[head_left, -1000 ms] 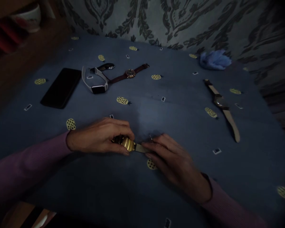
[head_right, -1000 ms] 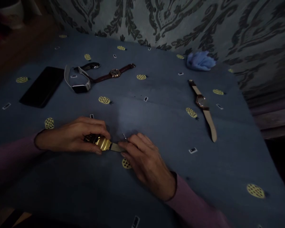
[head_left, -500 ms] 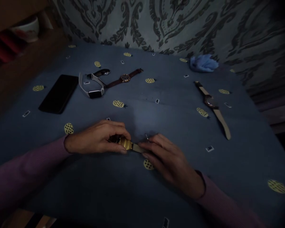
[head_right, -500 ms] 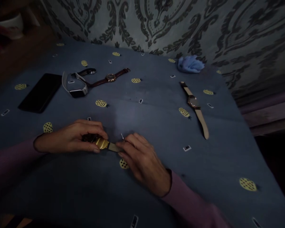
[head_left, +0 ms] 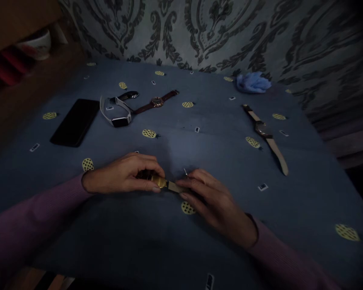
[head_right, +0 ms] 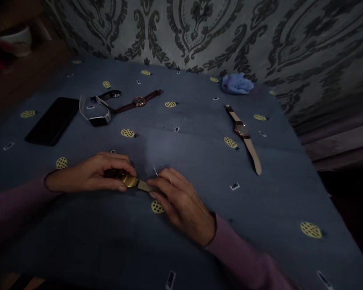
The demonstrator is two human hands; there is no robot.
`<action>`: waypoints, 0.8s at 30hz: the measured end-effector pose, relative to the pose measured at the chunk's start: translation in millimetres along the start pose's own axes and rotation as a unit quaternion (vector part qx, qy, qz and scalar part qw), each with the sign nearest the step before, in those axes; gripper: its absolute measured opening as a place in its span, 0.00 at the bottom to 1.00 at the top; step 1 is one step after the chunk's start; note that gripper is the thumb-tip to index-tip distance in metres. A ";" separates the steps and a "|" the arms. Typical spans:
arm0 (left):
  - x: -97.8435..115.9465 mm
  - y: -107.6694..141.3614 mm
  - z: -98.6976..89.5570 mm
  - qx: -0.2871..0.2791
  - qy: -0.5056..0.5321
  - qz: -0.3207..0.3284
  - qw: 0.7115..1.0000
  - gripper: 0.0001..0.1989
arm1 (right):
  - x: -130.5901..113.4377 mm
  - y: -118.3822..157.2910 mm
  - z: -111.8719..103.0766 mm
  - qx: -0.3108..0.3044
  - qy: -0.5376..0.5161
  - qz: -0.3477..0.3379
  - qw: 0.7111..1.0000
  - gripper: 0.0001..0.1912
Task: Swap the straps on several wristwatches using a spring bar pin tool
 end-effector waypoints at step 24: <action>-1.8 -0.5 1.2 0.021 -0.042 0.004 0.999 0.13 | -0.1 -0.4 0.8 -0.012 -0.004 -0.012 1.000 0.08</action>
Point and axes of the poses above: each hand's wrist, its own y-axis away from the middle knuckle, its own z-axis out of the palm, x = y × z, the point moved 5 cm from there along -y, towards the middle knuckle, and after that the axes turned 1 degree about -x, right-handed, at the moved point
